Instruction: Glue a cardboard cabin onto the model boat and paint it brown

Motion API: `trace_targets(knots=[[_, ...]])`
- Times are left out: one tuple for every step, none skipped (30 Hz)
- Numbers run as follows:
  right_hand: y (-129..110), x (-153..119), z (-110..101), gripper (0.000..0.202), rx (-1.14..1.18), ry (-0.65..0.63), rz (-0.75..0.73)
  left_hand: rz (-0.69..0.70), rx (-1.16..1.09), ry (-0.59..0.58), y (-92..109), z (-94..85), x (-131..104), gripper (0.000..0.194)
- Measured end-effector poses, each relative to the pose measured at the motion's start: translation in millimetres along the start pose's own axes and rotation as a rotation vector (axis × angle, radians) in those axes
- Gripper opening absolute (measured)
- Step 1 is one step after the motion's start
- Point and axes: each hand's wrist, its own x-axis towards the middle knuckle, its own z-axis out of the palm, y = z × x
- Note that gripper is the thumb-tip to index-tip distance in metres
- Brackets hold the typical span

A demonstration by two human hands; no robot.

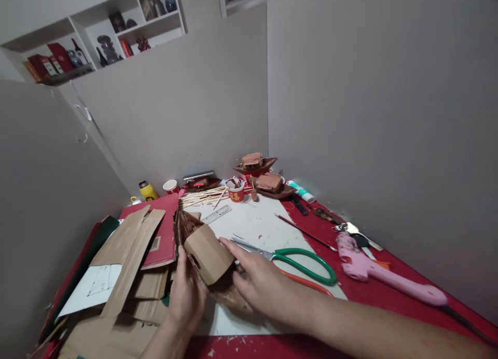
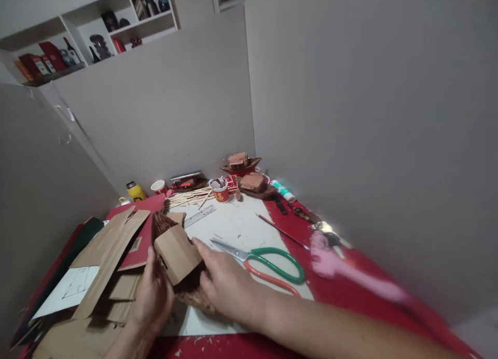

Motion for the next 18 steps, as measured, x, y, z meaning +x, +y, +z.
trace_targets(knots=[[-3.6,-2.7,-2.2,0.066,-0.041,-0.035,-0.020,-0.031,-0.018,-0.001,-0.2,-0.5,-0.3,0.048],[-7.8,-4.4,-6.8,0.066,-0.072,-0.075,-0.035,-0.065,-0.025,-0.009,0.6,-1.2,-0.4,0.047],[-12.1,-4.9,-13.4,0.065,-0.089,-0.114,-0.045,-0.104,-0.025,-0.022,2.1,-2.3,-0.4,0.046],[-16.4,-4.4,-21.3,0.058,-0.091,-0.156,-0.062,-0.142,-0.024,-0.037,4.2,-3.5,-0.2,0.047],[-19.9,-3.0,-29.5,0.050,-0.088,-0.194,-0.069,-0.172,-0.027,-0.048,6.6,-4.7,0.1,0.047],[-22.5,-0.9,-37.0,0.042,-0.081,-0.190,-0.067,-0.190,-0.034,-0.050,8.8,-5.7,0.4,0.048],[-23.7,1.4,-43.0,0.039,-0.059,-0.139,-0.060,-0.206,-0.041,-0.046,10.7,-6.5,0.5,0.049],[-23.5,3.8,-46.8,0.039,-0.043,-0.064,-0.066,-0.224,-0.042,-0.043,11.9,-6.9,0.4,0.050],[-22.0,5.8,-48.2,0.042,-0.034,0.031,-0.093,-0.243,-0.036,-0.037,12.4,-6.8,0.0,0.051],[-19.3,7.3,-47.3,0.046,-0.036,0.116,-0.140,-0.261,-0.022,-0.021,12.1,-6.3,-0.7,0.051],[-16.0,8.1,-44.3,0.051,-0.056,0.177,-0.205,-0.278,-0.002,0.006,10.9,-5.5,-1.7,0.052],[-12.2,8.3,-39.9,0.056,-0.089,0.209,-0.283,-0.296,0.024,0.038,8.9,-4.5,-2.8,0.052],[-8.6,7.8,-34.7,0.061,-0.128,0.214,-0.357,-0.311,0.055,0.072,6.1,-3.6,-3.9,0.053],[-5.3,6.9,-29.4,0.066,-0.169,0.199,-0.417,-0.315,0.088,0.100,2.5,-3.0,-5.0,0.053],[-2.6,5.7,-24.6,0.070,-0.209,0.174,-0.463,-0.306,0.126,0.112,-1.7,-3.0,-5.7,0.054],[-0.6,4.5,-20.6,0.073,-0.244,0.149,-0.503,-0.290,0.170,0.108,-6.5,-3.8,-5.9,0.056],[0.7,3.5,-17.9,0.076,-0.274,0.125,-0.532,-0.259,0.221,0.096,-11.5,-5.6,-5.6,0.057],[1.4,2.7,-16.4,0.078,-0.301,0.099,-0.551,-0.215,0.275,0.088,-16.8,-8.4,-4.6,0.058]])
